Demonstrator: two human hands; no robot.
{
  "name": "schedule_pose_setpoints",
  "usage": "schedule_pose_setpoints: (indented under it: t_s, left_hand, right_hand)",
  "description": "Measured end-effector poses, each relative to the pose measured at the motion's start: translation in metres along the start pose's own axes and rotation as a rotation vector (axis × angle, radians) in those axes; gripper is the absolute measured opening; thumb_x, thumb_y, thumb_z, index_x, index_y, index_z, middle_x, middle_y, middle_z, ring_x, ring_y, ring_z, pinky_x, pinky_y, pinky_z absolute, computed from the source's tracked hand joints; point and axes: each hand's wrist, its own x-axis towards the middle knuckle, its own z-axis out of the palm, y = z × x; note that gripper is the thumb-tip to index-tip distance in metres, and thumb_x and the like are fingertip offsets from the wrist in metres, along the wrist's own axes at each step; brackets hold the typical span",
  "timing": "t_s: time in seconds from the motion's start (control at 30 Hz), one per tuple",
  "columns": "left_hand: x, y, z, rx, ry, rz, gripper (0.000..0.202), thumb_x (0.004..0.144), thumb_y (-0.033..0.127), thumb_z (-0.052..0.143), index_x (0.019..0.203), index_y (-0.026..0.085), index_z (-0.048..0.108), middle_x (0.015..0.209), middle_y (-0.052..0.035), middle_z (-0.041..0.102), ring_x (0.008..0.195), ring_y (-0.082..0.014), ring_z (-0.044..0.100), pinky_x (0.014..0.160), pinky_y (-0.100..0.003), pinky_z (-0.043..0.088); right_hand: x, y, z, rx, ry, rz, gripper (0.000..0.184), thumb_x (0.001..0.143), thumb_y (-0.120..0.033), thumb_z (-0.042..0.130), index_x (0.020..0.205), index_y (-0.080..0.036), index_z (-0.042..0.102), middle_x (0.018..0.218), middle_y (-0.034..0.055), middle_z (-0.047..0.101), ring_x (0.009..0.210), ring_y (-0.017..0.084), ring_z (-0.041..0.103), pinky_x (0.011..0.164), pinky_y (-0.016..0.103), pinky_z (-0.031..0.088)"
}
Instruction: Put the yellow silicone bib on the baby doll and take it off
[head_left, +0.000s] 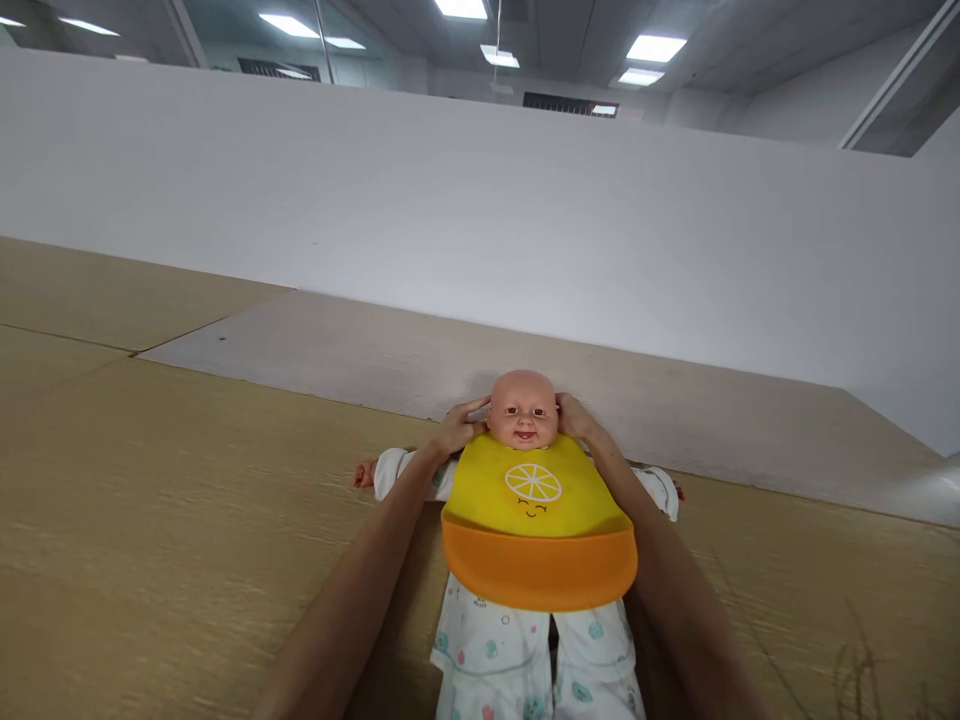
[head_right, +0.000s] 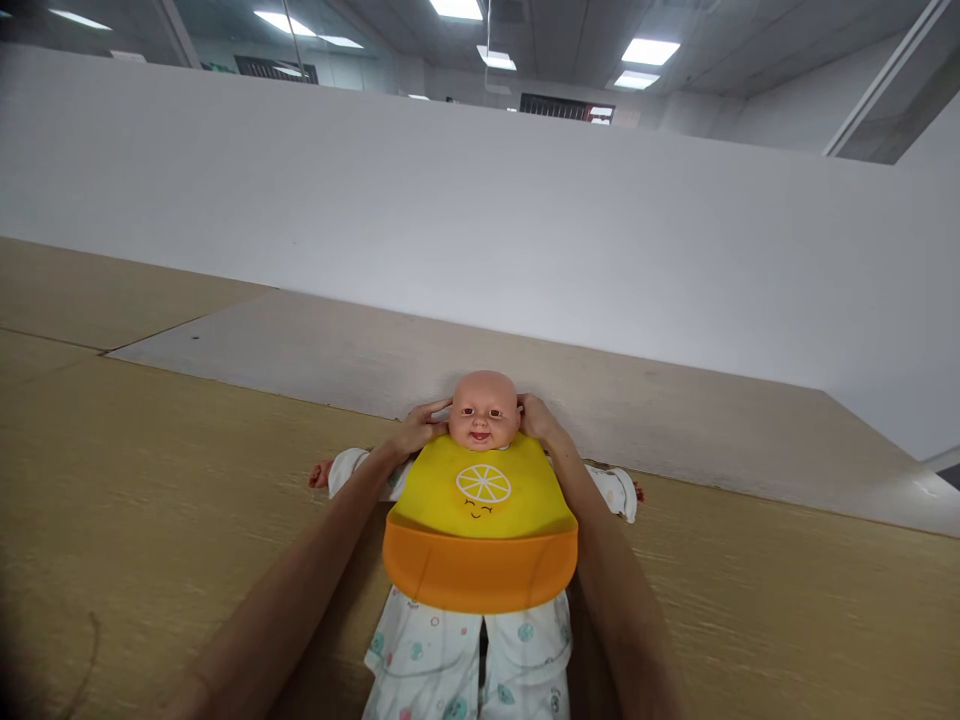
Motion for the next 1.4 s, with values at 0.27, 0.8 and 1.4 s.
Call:
schedule_pose_setpoints:
  t_s: [0.27,0.8,1.4]
  left_hand:
    - [-0.001,0.0,-0.001,-0.036,-0.047,-0.071,0.073,0.064,0.026,0.062,0.135,0.018,0.05,0.078,-0.0005,0.072,0.053,-0.014,0.055,0.05,-0.023,0.042]
    - [0.0,-0.003,-0.002,0.074,-0.005,0.024,0.069,0.064,0.034,0.065,0.129,0.015,0.056,0.132,-0.0077,0.056,0.115,-0.0303,0.055,0.091,-0.038,0.049]
    - [0.004,-0.012,-0.004,0.077,-0.032,-0.002,0.068,0.069,0.029,0.064,0.135,0.018,0.051,0.116,-0.007,0.068,0.085,-0.0218,0.064,0.065,-0.026,0.05]
  right_hand:
    - [-0.004,0.009,-0.016,-0.007,-0.145,-0.083,0.036,0.064,-0.014,0.052,0.095,-0.013,0.07,0.105,0.0081,0.068,0.084,0.019,0.061,0.073,0.026,0.051]
    - [-0.004,0.013,-0.001,-0.166,-0.022,0.063,0.026,0.088,-0.034,0.057,0.094,-0.009,0.063,0.095,0.0056,0.063,0.088,0.015,0.06,0.081,0.03,0.052]
    - [-0.001,0.015,0.001,-0.072,0.019,0.043,0.029,0.062,-0.009,0.054,0.086,-0.012,0.071,0.101,0.0101,0.069,0.086,0.025,0.063,0.076,0.031,0.05]
